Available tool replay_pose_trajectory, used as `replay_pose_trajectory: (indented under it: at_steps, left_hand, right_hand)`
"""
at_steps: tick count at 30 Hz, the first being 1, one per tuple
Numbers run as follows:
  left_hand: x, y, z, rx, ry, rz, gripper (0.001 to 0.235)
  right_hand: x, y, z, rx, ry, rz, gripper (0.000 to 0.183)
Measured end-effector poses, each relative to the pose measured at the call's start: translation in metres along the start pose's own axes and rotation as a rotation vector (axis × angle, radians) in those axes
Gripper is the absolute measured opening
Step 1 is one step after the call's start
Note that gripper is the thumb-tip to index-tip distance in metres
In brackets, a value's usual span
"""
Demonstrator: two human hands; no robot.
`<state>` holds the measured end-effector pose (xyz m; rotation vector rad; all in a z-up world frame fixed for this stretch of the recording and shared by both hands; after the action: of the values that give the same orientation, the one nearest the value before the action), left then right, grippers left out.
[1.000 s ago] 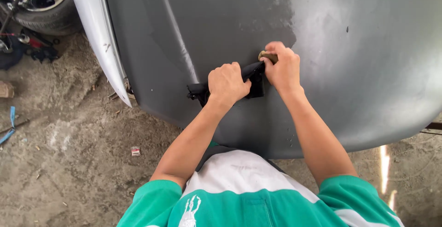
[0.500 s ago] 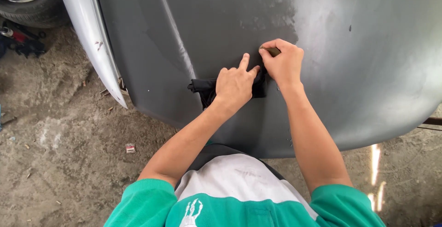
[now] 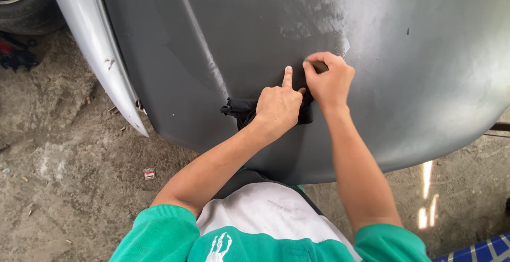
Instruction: Waxing and polishing the hood of a car using a sponge and a cloth
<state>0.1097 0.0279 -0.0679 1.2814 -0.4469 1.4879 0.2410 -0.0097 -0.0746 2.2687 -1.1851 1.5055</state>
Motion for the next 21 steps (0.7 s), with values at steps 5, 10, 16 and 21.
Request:
replay_pose_trajectory:
  at_steps: [5,10,16,21]
  left_hand:
    - [0.016,0.006,0.001,-0.036,-0.008,-0.056,0.052]
    - [-0.005,-0.010,0.001,-0.084,-0.041,-0.070,0.053]
    - [0.007,-0.008,0.005,-0.129,-0.076,-0.104,0.056]
    - [0.008,-0.014,0.003,-0.151,-0.104,-0.114,0.057]
  right_hand:
    - [0.008,0.014,-0.003,-0.107,-0.096,-0.059,0.011]
    - [0.004,0.000,-0.010,-0.096,-0.083,0.093,0.011]
    - [0.004,0.000,-0.007,-0.146,-0.097,0.089,0.011]
    - [0.008,-0.005,-0.012,-0.124,-0.105,0.114,0.011]
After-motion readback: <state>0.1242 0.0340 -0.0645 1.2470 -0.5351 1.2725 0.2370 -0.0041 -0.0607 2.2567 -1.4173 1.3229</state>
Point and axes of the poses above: each hand's wrist, its own y-axis away from the middle knuckle, its own x-axis out of the back of the hand, z = x × y, the point moved 7 cm from there along -y, towards the middle knuckle, and after that the axes turned 4 degrees about z, right-handed, at the moved point
